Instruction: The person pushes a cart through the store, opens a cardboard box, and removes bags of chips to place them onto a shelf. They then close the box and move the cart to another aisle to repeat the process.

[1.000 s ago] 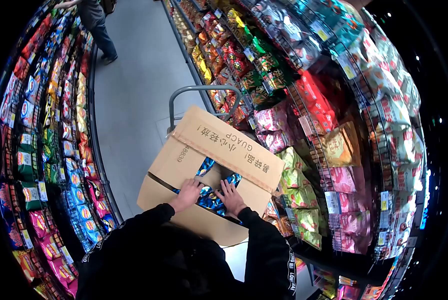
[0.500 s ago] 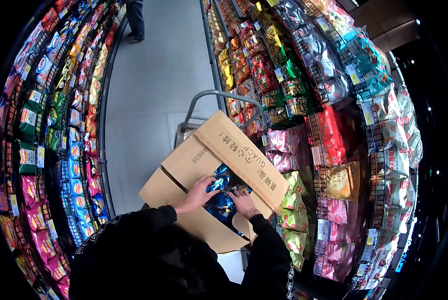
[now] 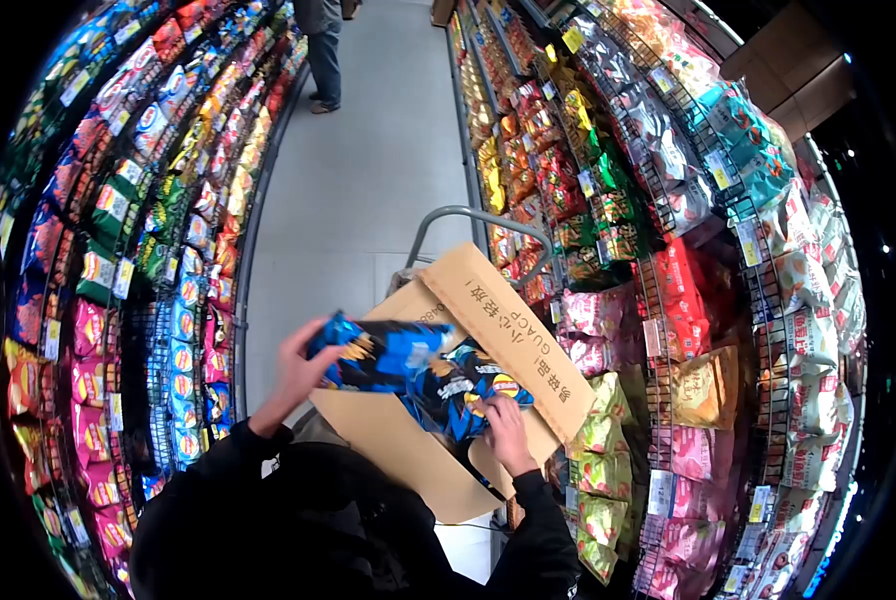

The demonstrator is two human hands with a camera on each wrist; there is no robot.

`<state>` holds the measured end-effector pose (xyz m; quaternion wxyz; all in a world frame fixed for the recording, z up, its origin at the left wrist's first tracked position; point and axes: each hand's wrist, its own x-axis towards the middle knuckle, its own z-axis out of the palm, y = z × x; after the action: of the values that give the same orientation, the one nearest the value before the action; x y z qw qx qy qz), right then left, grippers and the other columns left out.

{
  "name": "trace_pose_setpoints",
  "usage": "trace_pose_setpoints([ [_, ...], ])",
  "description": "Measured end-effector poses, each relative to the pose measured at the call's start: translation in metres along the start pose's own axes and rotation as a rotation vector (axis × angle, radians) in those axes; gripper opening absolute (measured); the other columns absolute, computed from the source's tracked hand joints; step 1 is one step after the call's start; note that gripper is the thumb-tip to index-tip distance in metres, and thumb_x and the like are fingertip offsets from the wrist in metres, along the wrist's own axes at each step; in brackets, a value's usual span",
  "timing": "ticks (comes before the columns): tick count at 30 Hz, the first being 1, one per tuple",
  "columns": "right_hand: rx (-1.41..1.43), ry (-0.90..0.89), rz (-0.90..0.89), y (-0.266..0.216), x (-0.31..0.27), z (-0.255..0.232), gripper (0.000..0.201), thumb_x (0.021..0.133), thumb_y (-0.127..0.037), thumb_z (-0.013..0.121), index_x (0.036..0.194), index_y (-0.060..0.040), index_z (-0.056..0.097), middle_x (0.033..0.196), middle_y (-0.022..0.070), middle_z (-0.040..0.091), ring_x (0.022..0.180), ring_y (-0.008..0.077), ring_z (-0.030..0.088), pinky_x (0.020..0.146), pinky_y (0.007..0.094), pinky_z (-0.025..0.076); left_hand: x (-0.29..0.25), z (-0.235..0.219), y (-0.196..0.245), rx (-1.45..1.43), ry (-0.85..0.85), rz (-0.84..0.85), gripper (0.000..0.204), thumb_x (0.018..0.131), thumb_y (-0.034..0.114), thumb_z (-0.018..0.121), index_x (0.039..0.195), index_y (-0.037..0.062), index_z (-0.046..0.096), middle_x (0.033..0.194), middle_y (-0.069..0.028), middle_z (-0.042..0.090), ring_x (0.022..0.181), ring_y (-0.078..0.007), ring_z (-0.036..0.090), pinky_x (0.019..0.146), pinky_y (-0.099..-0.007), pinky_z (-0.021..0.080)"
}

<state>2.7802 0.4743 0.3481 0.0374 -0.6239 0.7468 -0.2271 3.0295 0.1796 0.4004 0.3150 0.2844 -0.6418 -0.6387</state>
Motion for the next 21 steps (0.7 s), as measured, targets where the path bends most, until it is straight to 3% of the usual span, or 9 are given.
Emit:
trace_pose_setpoints([
  [4,0.137,0.064,0.007,-0.022,0.032,-0.026,0.051,0.063,0.008,0.061,0.113,-0.0024,0.057,0.109,0.0173,0.057,0.103,0.0391,0.057,0.089,0.0440,0.048,-0.032,-0.045,0.021,0.147,0.241,0.101,0.035,0.090,0.000,0.061,0.124,-0.0032,0.053,0.109,-0.0077,0.066,0.100,-0.0117,0.060,0.091,-0.0270,0.047],
  [7,0.247,0.002,-0.024,-0.051,0.051,-0.044,0.048,0.065,0.008,0.063,0.111,-0.0042,0.059,0.106,0.0147,0.058,0.098,0.0377,0.059,0.083,0.0416,0.051,-0.065,-0.068,0.020,0.384,0.438,0.151,0.029,0.090,0.003,0.062,0.118,-0.0024,0.055,0.100,-0.0060,0.063,0.092,-0.0111,0.058,0.085,-0.0273,0.047],
  [11,0.175,-0.131,-0.354,-0.111,0.071,-0.047,0.050,0.065,0.005,0.063,0.114,-0.0064,0.060,0.104,0.0126,0.058,0.092,0.0334,0.060,0.078,0.0411,0.052,-0.111,-0.101,0.019,0.499,0.558,0.161,0.035,0.089,0.006,0.066,0.122,-0.0013,0.054,0.104,-0.0076,0.064,0.096,-0.0135,0.059,0.086,-0.0290,0.047],
  [13,0.148,-0.241,-0.577,-0.148,0.073,-0.037,0.055,0.062,0.007,0.062,0.115,-0.0071,0.061,0.108,0.0114,0.059,0.098,0.0331,0.060,0.085,0.0405,0.051,-0.132,-0.118,0.018,0.532,0.530,0.156,0.040,0.088,0.007,0.069,0.125,-0.0015,0.055,0.109,-0.0106,0.065,0.099,-0.0138,0.059,0.087,-0.0298,0.048],
  [15,0.153,-0.381,-0.769,-0.190,0.075,-0.033,0.057,0.066,0.006,0.062,0.120,-0.0104,0.061,0.111,0.0091,0.059,0.105,0.0300,0.057,0.094,0.0401,0.047,-0.153,-0.131,0.024,0.550,0.412,0.079,0.043,0.088,0.009,0.070,0.127,-0.0008,0.056,0.116,-0.0143,0.066,0.104,-0.0177,0.062,0.090,-0.0324,0.049],
  [17,0.139,-0.461,-0.958,-0.228,0.072,-0.017,0.046,0.079,-0.003,0.056,0.124,-0.0146,0.060,0.114,0.0080,0.058,0.114,0.0245,0.055,0.105,0.0393,0.040,-0.168,-0.145,0.019,0.529,0.261,0.090,0.043,0.089,0.013,0.069,0.128,-0.0004,0.057,0.121,-0.0178,0.065,0.109,-0.0261,0.064,0.093,-0.0351,0.049],
  [18,0.140,-0.486,-1.061,-0.250,0.070,-0.010,0.045,0.081,-0.005,0.055,0.125,-0.0148,0.059,0.114,0.0082,0.058,0.115,0.0231,0.055,0.105,0.0389,0.040,-0.175,-0.149,0.015,0.550,0.226,0.178,0.041,0.090,0.013,0.069,0.126,-0.0028,0.057,0.117,-0.0157,0.067,0.104,-0.0190,0.064,0.089,-0.0321,0.050],
  [21,0.062,-0.516,-1.356,-0.320,0.066,0.003,0.044,0.084,-0.009,0.053,0.128,-0.0116,0.056,0.114,0.0086,0.056,0.118,0.0214,0.054,0.107,0.0378,0.040,-0.193,-0.170,-0.011,0.448,0.025,0.174,0.042,0.093,0.018,0.065,0.130,0.0001,0.056,0.120,-0.0175,0.065,0.109,-0.0284,0.063,0.093,-0.0376,0.049],
])
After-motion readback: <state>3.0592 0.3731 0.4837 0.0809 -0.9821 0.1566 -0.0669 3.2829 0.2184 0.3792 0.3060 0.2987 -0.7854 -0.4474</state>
